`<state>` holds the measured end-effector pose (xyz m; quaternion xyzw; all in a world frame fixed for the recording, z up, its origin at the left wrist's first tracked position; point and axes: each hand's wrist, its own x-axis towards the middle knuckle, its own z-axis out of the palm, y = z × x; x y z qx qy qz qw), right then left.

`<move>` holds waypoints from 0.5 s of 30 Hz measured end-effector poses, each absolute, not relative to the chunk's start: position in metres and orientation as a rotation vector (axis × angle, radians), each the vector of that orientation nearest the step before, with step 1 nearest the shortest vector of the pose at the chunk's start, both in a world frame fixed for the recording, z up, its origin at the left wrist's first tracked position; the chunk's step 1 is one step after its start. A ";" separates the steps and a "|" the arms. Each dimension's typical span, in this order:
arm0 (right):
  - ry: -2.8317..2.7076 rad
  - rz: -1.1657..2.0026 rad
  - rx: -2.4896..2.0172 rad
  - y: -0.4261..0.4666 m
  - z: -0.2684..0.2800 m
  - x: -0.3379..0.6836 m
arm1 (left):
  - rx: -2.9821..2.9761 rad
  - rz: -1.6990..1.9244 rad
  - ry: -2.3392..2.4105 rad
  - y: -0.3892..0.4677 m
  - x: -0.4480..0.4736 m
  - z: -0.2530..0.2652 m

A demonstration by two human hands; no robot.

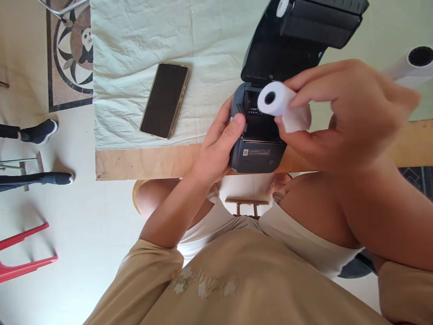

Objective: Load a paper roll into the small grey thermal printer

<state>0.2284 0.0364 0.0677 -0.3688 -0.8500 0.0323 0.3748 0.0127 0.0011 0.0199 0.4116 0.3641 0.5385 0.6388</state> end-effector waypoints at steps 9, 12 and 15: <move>-2.182 0.137 -0.924 0.037 0.060 0.228 | 0.911 1.229 0.851 -0.001 0.016 0.026; -2.098 0.024 -0.690 0.027 0.056 0.222 | 0.896 1.224 0.810 -0.004 0.013 0.025; -2.108 0.064 -0.571 0.020 0.050 0.218 | 0.930 1.201 0.902 -0.004 0.011 0.023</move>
